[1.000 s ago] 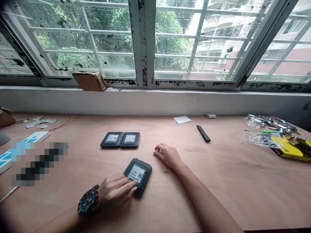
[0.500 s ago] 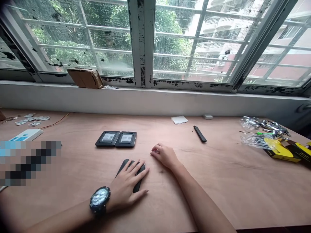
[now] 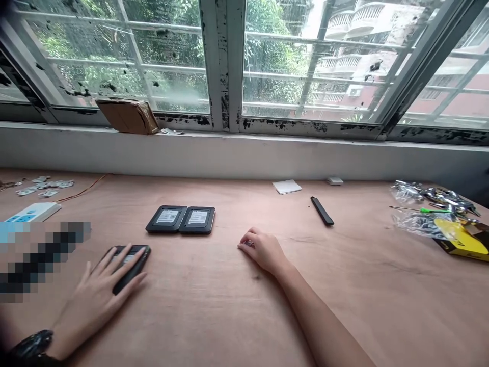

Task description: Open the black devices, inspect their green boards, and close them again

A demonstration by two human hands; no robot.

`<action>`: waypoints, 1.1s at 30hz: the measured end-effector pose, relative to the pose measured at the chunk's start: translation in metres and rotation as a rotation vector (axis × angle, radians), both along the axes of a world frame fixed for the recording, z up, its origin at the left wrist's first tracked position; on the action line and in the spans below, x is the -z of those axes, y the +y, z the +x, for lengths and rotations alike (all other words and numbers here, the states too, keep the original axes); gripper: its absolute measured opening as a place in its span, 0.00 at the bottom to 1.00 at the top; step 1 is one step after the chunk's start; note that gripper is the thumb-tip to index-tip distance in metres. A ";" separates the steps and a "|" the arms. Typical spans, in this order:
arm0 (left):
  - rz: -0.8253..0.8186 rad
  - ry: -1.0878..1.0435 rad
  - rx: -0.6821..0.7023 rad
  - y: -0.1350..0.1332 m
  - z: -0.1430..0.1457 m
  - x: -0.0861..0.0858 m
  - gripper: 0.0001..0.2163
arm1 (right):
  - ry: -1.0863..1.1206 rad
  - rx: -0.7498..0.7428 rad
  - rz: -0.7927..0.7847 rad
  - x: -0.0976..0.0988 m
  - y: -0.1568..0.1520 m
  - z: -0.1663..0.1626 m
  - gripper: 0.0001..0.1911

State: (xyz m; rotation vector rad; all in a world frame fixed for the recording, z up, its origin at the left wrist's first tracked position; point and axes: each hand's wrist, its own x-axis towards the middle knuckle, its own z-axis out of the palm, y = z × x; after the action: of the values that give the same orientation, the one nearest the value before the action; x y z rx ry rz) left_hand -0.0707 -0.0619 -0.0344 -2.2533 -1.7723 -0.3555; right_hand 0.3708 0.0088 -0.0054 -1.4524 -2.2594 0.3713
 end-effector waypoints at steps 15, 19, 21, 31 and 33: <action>-0.116 -0.050 -0.177 0.136 -0.030 -0.019 0.30 | 0.004 -0.009 -0.012 -0.003 0.000 -0.001 0.11; -0.080 -0.054 -0.133 0.142 -0.011 -0.016 0.30 | 0.011 -0.011 -0.010 -0.002 0.001 -0.001 0.11; -0.066 -0.067 -0.131 0.142 -0.001 -0.015 0.30 | 0.017 -0.016 -0.013 -0.001 0.002 -0.001 0.11; -0.073 -0.129 -0.094 0.149 0.057 -0.013 0.30 | 0.028 -0.017 -0.033 -0.001 0.000 -0.003 0.13; -0.074 -0.134 -0.077 0.150 0.064 -0.013 0.30 | 0.028 -0.022 -0.036 -0.003 -0.001 -0.004 0.13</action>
State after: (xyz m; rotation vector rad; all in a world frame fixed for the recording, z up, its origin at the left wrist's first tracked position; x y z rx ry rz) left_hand -0.0064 0.0881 -0.0213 -2.2515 -1.9637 -0.4423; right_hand 0.3673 0.0076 -0.0022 -1.4320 -2.2590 0.4393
